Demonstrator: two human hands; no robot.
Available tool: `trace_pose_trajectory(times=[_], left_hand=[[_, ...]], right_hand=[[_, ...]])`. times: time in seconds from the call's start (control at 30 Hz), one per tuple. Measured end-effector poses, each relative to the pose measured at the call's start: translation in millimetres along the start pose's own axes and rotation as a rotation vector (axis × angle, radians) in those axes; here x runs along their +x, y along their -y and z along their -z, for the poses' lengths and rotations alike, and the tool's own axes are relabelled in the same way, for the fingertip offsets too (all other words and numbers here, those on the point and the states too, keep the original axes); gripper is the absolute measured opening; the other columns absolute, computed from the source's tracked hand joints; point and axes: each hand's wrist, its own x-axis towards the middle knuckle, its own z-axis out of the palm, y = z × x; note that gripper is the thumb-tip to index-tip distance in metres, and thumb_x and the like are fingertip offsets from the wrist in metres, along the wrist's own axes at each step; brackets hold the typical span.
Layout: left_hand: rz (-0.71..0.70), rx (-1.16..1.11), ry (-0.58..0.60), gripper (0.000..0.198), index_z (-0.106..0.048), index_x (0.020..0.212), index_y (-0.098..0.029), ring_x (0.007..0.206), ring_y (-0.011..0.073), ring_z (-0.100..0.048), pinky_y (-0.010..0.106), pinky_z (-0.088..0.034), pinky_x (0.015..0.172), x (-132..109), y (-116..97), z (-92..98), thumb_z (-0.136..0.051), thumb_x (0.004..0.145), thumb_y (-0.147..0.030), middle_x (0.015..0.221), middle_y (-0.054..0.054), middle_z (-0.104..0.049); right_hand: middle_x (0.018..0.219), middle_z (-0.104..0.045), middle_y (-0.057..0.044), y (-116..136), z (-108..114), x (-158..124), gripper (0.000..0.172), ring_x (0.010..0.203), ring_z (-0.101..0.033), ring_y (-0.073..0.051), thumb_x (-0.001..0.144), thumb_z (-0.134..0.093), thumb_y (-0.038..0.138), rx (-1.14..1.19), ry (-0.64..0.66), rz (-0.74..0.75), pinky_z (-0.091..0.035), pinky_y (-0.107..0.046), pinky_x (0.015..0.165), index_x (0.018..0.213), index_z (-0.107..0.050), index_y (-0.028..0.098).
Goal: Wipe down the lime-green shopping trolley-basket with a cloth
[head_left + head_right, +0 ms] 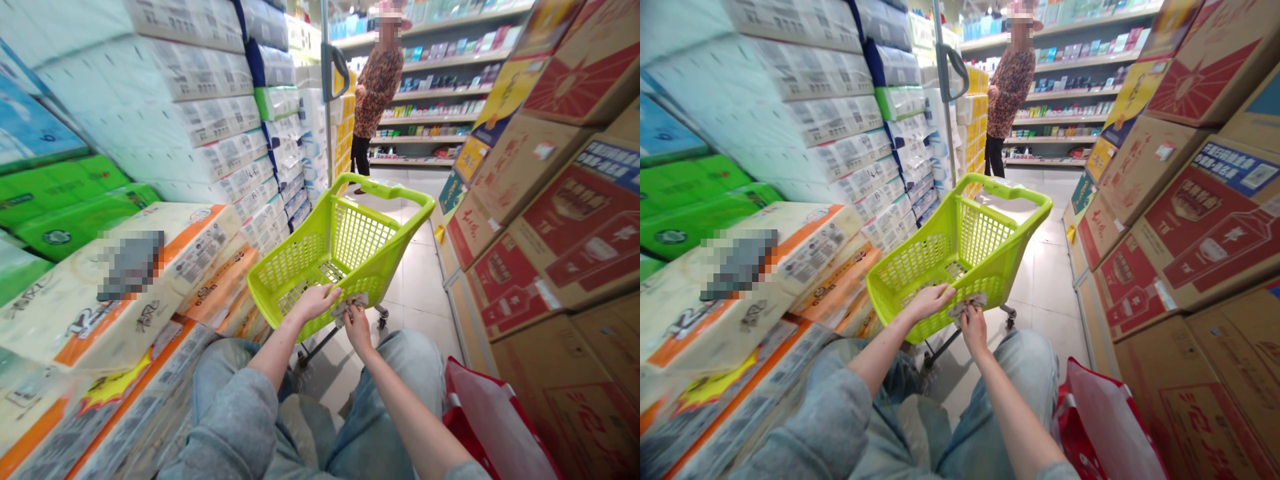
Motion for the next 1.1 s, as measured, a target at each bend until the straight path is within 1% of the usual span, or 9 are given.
trace_pose_trajectory(times=[0.13,0.27,0.33,0.47,0.6,0.73,0.83,0.93,1.1], left_hand=[[-0.013,-0.018,-0.004,0.056,-0.063,0.1,-0.02,0.094,0.0209,-0.063,0.027,-0.044,0.079,2,2,-1.0,-0.02,0.092,-0.054,0.1,0.006,-0.069],[-0.002,-0.043,-0.012,0.056,-0.064,0.098,-0.021,0.094,0.0208,-0.062,0.026,-0.044,0.079,2,4,-0.8,-0.018,0.093,-0.052,0.102,0.005,-0.069],[0.004,-0.051,-0.014,0.057,-0.065,0.098,-0.021,0.095,0.021,-0.062,0.027,-0.044,0.08,1,5,-0.9,-0.017,0.093,-0.052,0.103,0.005,-0.069],[0.01,-0.06,-0.015,0.058,-0.065,0.099,-0.02,0.096,0.0216,-0.063,0.027,-0.044,0.081,2,4,-1.4,-0.016,0.093,-0.052,0.103,0.005,-0.069],[-0.007,-0.056,-0.007,0.057,-0.065,0.098,-0.021,0.097,0.0221,-0.063,0.028,-0.045,0.081,2,3,-1.0,-0.017,0.093,-0.052,0.104,0.006,-0.069],[-0.001,-0.06,-0.014,0.059,-0.064,0.098,-0.021,0.096,0.0215,-0.063,0.027,-0.045,0.081,1,3,-0.9,-0.016,0.092,-0.054,0.103,0.006,-0.069],[0.018,-0.077,-0.012,0.061,-0.065,0.099,-0.02,0.099,0.0217,-0.062,0.028,-0.045,0.083,1,4,-1.8,-0.015,0.092,-0.055,0.104,0.006,-0.069],[0.043,-0.108,-0.009,0.064,-0.066,0.101,-0.019,0.103,0.022,-0.061,0.028,-0.044,0.087,1,4,-2.9,-0.014,0.092,-0.055,0.108,0.007,-0.069],[0.064,-0.161,-0.015,0.067,-0.066,0.105,-0.017,0.11,0.0233,-0.058,0.029,-0.042,0.093,2,5,-4.1,-0.013,0.092,-0.056,0.114,0.008,-0.066]], right_hand=[[0.101,-0.056,-0.013,-3,-9,-5,0.03,0.094,-0.056,-0.023,0.085,-0.038,0.024,-0.03,-0.01,0.002,-0.047,-0.036,0.082,0.099,-0.063,0.016],[0.105,-0.057,-0.012,-12,-2,-13,0.029,0.1,-0.055,-0.023,0.084,-0.041,0.024,-0.014,0.075,0.107,-0.047,-0.035,0.085,0.103,-0.062,0.017],[0.106,-0.058,-0.012,-14,3,-16,0.031,0.101,-0.056,-0.023,0.084,-0.042,0.024,-0.003,0.058,0.119,-0.047,-0.036,0.085,0.107,-0.061,0.017],[0.113,-0.056,-0.013,-5,6,-14,0.034,0.106,-0.054,-0.023,0.085,-0.041,0.023,0.024,-0.056,0.112,-0.047,-0.037,0.088,0.113,-0.058,0.018],[0.112,-0.056,-0.013,8,2,-5,0.033,0.104,-0.055,-0.023,0.085,-0.041,0.02,-0.074,-0.004,0.14,-0.048,-0.035,0.085,0.112,-0.059,0.019],[0.109,-0.058,-0.014,10,4,-2,0.033,0.102,-0.055,-0.024,0.084,-0.041,0.018,-0.173,0.03,0.162,-0.048,-0.036,0.084,0.112,-0.059,0.017],[0.113,-0.058,-0.014,8,8,-6,0.034,0.106,-0.054,-0.024,0.084,-0.041,0.019,-0.126,-0.004,0.169,-0.047,-0.036,0.087,0.113,-0.058,0.017],[0.117,-0.056,-0.015,8,9,-14,0.034,0.107,-0.054,-0.024,0.084,-0.041,0.022,-0.055,-0.064,0.135,-0.048,-0.037,0.087,0.115,-0.056,0.016],[0.112,-0.058,-0.013,17,-2,-24,0.032,0.103,-0.057,-0.024,0.085,-0.043,0.025,0.051,-0.059,0.14,-0.049,-0.037,0.085,0.113,-0.057,0.018]])
